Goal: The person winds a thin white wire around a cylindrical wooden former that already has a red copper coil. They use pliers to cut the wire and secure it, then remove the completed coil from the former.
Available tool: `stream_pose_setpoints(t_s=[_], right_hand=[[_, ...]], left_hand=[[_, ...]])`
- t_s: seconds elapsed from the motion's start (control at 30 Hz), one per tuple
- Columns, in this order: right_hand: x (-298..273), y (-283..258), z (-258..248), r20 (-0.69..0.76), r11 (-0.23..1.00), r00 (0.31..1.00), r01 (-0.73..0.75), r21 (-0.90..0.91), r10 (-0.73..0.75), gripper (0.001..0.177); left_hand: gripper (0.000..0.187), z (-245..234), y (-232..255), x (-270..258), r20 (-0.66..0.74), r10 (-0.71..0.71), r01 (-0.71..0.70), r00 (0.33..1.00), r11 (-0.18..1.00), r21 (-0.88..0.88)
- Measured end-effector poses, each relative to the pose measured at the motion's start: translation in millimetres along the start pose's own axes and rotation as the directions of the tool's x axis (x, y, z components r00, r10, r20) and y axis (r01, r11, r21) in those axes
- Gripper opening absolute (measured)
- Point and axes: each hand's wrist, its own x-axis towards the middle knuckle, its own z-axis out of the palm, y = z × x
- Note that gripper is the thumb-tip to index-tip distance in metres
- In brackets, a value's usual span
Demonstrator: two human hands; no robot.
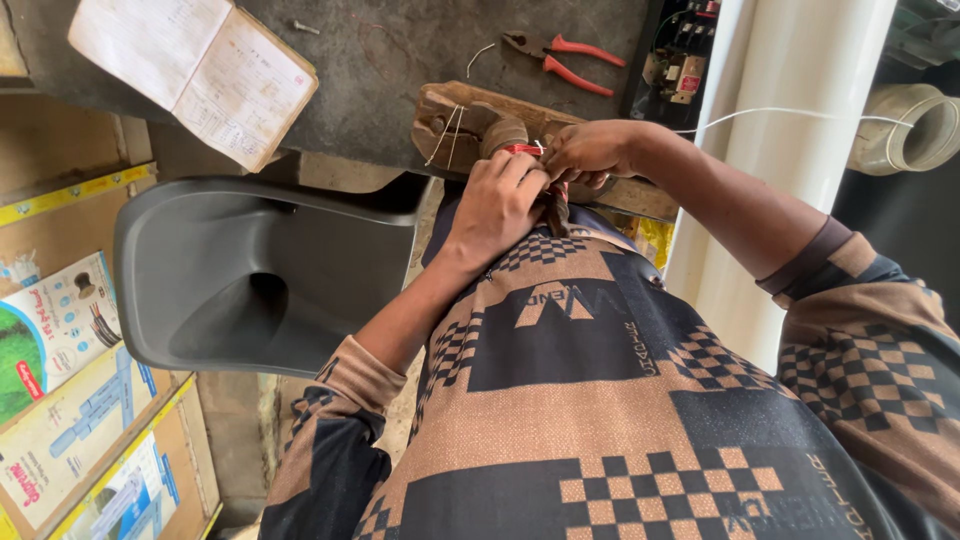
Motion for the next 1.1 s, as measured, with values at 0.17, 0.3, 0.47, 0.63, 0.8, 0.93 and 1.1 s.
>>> stream_pose_setpoints(t_s=[0.17, 0.3, 0.47, 0.63, 0.8, 0.93, 1.1], right_hand=[[2, 8, -2, 0.016, 0.998, 0.999, 0.050, 0.038, -0.050, 0.025], [7, 16, -4, 0.016, 0.994, 0.996, 0.084, 0.066, -0.085, 0.021], [-5, 23, 13, -0.255, 0.833, 0.884, 0.224, -0.506, -0.393, 0.019], [-37, 32, 51, -0.455, 0.715, 0.635, 0.231, -0.660, -0.624, 0.023], [-50, 34, 66, -0.356, 0.553, 0.491, 0.349, -0.756, -0.795, 0.026], [-38, 24, 58, -0.401, 0.689, 0.654, 0.262, -0.676, -0.642, 0.027], [-17, 17, 32, -0.404, 0.968, 0.905, 0.032, -0.249, -0.134, 0.019]], left_hand=[[0.011, -2, 7, 4, -0.033, 0.011, -0.010, 0.999, 0.999, 0.054], [0.003, 0, 8, 11, 0.052, -0.077, 0.075, 0.996, 0.997, 0.031], [0.011, -2, -12, 31, 0.202, -0.323, 0.359, 0.925, 0.916, -0.180], [0.013, 6, -31, 41, 0.323, -0.443, 0.514, 0.836, 0.839, -0.178], [0.012, 10, -32, 45, 0.367, -0.480, 0.569, 0.797, 0.800, -0.189], [0.018, -9, -27, 52, 0.247, -0.422, 0.473, 0.872, 0.855, -0.210], [0.019, -43, -16, 54, 0.276, 0.038, 0.052, 0.960, 0.949, -0.312]])
